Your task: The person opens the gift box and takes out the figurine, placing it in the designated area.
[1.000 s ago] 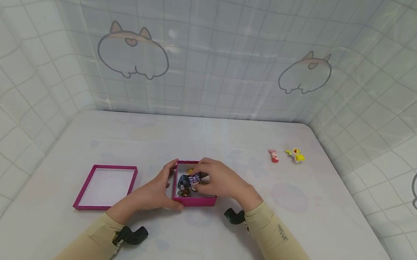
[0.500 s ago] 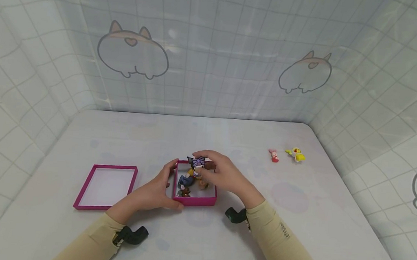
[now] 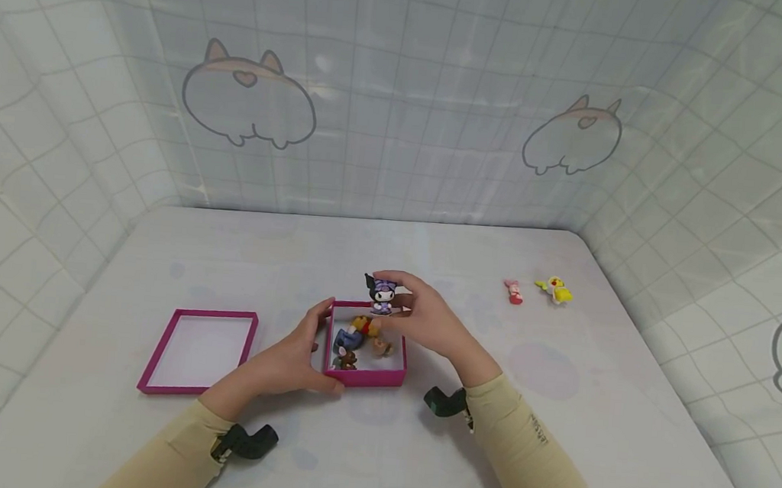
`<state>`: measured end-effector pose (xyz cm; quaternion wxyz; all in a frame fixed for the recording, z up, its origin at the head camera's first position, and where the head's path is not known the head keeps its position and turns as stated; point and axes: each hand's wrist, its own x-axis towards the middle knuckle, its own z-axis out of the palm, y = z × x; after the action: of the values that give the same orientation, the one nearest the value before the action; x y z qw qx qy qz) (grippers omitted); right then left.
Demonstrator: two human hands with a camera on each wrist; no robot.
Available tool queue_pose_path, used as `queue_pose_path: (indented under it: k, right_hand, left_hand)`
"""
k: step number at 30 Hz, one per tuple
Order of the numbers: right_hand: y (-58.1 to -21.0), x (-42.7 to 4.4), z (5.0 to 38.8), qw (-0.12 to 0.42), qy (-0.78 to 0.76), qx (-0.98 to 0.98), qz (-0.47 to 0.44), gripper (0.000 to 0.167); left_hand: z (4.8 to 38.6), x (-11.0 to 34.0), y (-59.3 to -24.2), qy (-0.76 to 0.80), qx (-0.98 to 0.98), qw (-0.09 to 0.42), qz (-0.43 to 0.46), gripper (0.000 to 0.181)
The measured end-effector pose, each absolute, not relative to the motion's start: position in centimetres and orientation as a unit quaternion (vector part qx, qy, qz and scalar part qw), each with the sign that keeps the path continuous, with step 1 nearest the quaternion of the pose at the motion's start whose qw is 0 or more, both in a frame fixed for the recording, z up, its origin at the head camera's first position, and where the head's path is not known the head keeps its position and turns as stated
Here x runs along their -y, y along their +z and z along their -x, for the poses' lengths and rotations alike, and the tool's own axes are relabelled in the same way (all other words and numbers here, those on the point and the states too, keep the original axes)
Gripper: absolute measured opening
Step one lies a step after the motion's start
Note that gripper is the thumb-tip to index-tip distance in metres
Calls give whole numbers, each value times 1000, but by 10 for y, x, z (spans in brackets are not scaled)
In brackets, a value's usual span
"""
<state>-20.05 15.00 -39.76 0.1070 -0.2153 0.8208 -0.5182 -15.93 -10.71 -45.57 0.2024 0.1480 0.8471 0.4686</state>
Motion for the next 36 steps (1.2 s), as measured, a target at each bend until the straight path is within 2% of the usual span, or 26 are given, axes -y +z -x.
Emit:
queue_pose_path:
  k: [7, 12, 20, 28, 36]
  right_hand:
    - [-396, -149, 201, 94, -504, -834, 204, 68]
    - [-398, -151, 202, 73, -486, -843, 220, 65]
    - [-399, -158, 203, 69, -484, -839, 239, 63]
    - [-396, -173, 204, 62, -483, -854, 185, 64]
    - [-396, -207, 209, 33, -500, -854, 137, 55]
  left_hand:
    - [159, 107, -455, 464, -850, 204, -144, 135]
    - [160, 107, -456, 466, -848, 203, -152, 134]
    - [160, 108, -458, 469, -847, 202, -150, 134]
    - [160, 107, -458, 464, -851, 202, -140, 135]
    - [160, 107, -457, 469, -848, 204, -140, 136]
